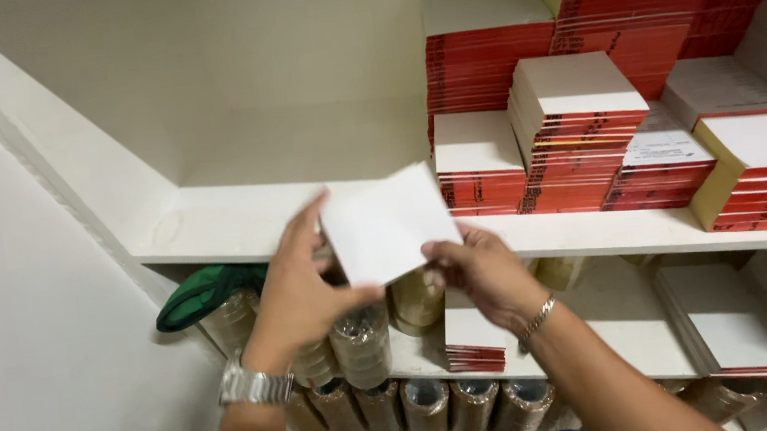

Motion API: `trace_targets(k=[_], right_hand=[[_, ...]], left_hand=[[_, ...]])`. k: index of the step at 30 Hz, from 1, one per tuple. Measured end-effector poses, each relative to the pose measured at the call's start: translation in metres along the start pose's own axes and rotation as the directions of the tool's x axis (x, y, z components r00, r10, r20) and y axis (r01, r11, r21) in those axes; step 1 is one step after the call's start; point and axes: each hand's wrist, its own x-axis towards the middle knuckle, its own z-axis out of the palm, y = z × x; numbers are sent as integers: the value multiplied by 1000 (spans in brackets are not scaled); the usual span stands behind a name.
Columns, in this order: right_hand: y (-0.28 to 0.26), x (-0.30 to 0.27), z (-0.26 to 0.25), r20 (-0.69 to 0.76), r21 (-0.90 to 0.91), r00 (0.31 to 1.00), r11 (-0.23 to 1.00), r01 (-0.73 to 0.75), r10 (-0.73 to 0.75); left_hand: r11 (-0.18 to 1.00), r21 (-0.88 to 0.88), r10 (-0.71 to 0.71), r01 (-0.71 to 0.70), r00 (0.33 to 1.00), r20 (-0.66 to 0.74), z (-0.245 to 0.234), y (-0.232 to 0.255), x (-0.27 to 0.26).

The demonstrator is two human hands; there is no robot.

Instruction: The person sits on the floor and repeatedly picks up small white notepads from a stack on a white shelf. They flip through the pages of each notepad and then place it on a lower shelf, continuing this process for multiple notepads.

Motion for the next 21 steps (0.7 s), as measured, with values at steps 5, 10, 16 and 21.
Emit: trace_targets(k=[5,10,16,21], right_hand=[[-6,8,-9,-118,-46,954,961,273,-277],[-9,15,-42,-199,-504,887,820,271,-416],[-6,28,-79,-166,-805,846,565,180,-507],[-9,25,-69,-121,-869,871,474,139,-476]], left_hand=[[824,-558,-7,-97,983,-182,40,-49,35],[818,-538,96,-203,971,-221,81,-59,76],[929,-317,116,-192,963,-242,102,-52,86],[958,-260,73,-121,980,-186,108,-48,78]])
